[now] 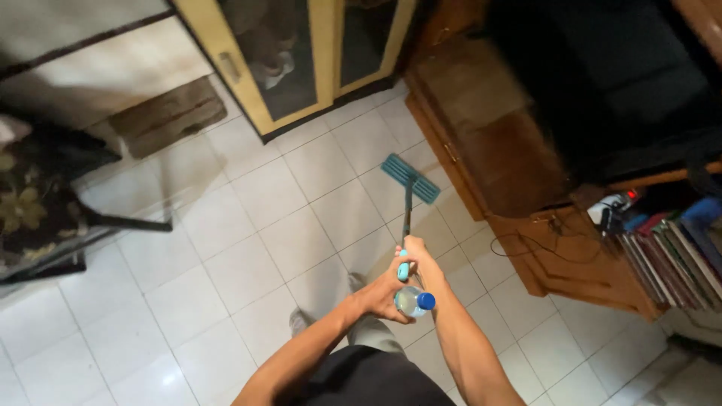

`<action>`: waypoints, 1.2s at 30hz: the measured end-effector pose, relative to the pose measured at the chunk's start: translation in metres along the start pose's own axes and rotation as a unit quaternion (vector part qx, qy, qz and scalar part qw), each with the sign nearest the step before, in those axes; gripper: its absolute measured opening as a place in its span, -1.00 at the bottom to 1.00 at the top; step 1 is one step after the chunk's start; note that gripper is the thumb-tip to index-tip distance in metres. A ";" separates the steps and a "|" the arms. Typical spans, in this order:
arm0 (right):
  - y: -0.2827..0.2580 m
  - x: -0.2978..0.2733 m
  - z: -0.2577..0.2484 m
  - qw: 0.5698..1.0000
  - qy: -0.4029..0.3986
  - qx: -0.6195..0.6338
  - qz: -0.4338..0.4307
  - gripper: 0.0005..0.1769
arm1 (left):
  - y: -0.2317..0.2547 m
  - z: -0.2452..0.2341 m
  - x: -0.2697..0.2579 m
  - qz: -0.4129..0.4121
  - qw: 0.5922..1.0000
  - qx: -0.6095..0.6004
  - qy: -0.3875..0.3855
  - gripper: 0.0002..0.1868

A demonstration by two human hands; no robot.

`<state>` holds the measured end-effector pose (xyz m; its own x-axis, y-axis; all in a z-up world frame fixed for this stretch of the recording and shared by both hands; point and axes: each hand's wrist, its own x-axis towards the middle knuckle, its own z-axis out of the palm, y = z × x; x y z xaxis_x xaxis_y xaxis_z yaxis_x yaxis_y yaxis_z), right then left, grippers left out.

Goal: Mopping the tiled floor of a hallway and living area while pouring water from a bottle.

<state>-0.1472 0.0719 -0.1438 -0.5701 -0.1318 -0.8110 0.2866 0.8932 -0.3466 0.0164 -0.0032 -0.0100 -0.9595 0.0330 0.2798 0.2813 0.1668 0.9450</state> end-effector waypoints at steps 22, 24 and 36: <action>-0.022 -0.101 0.444 0.924 -0.201 0.321 0.051 -0.44 | 0.150 -0.116 -0.347 -0.128 0.914 0.221 0.315 -0.30; -0.031 -0.182 0.447 0.946 -0.222 0.236 0.002 -0.44 | 0.155 -0.105 -0.383 -0.162 0.895 0.232 0.344 -0.28; -0.006 -0.308 0.561 0.954 -0.298 0.024 0.021 -0.27 | 0.211 -0.055 -0.496 -0.237 0.770 0.249 0.538 -0.33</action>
<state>0.4581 -0.1344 -0.1563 -0.0217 -0.3309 -0.9434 0.3418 0.8843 -0.3181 0.5526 -0.0387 0.0597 -0.3092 -0.9384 0.1541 -0.3948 0.2741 0.8769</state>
